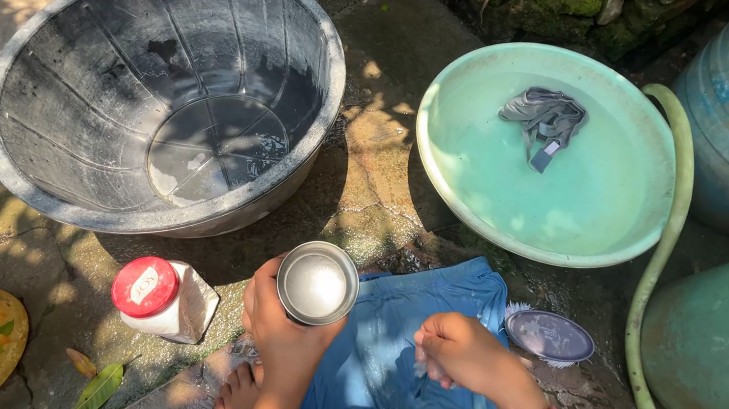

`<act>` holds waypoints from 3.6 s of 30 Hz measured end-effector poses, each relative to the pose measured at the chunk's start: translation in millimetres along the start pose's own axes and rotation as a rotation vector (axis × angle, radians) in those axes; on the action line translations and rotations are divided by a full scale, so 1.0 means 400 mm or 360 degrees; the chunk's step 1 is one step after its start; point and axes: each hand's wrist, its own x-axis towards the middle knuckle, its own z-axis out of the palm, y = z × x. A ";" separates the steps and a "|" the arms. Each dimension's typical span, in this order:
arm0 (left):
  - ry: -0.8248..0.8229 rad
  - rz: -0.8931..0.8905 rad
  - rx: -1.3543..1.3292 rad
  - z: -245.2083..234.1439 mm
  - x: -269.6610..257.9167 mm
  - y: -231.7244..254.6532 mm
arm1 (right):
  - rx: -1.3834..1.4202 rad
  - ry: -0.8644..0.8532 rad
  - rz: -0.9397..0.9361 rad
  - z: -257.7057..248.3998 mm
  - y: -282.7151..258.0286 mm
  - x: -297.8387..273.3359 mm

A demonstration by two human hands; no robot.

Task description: Hand-washing clothes using a brush, basin, and water hose.

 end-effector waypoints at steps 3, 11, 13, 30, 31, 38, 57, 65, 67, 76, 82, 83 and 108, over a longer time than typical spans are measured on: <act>-0.0009 -0.0213 -0.0009 0.015 0.001 -0.019 | -0.0044 0.0632 -0.0488 0.011 -0.097 -0.055; 0.0089 -0.0306 -0.0162 0.075 0.003 -0.054 | -0.0660 0.1219 -0.0932 0.109 0.115 0.100; 0.0080 -0.0348 -0.0357 0.086 0.012 -0.054 | -0.0913 0.0814 -0.0760 0.105 0.269 0.174; -0.0290 -0.0361 0.0238 0.456 0.173 -0.230 | -0.1464 0.0810 0.0709 -0.239 0.339 0.137; -0.0294 -0.0367 0.0240 0.471 0.172 -0.258 | -0.1467 0.0804 0.0713 -0.243 0.376 0.141; -0.0328 -0.0243 0.0167 0.427 0.095 -0.266 | -0.0549 0.0884 0.0292 -0.279 0.397 0.178; -0.0644 -0.1680 -0.1421 0.384 -0.263 -0.467 | -0.0979 0.1384 0.0156 -0.675 0.446 0.614; -0.0706 -0.1854 -0.1380 0.380 -0.226 -0.386 | 0.0907 -0.0071 -0.0266 -0.581 0.271 0.553; -0.0730 -0.1885 -0.1373 0.389 -0.228 -0.375 | 0.1525 -0.0485 -0.0547 -0.486 0.144 0.437; -0.0770 -0.1650 -0.1396 0.458 -0.317 -0.315 | 0.0550 -0.0081 -0.0516 -0.080 0.065 0.205; -0.1281 -0.2425 -0.1442 0.414 -0.303 -0.306 | -0.0804 0.0409 -0.0640 -0.004 0.185 0.232; -0.1436 -0.1414 -0.0877 0.400 -0.328 -0.342 | -0.0649 0.0660 -0.0480 -0.020 0.223 0.247; -0.0908 0.0929 0.0730 0.365 -0.501 -0.810 | -0.1294 0.0807 -0.0622 0.371 0.353 0.381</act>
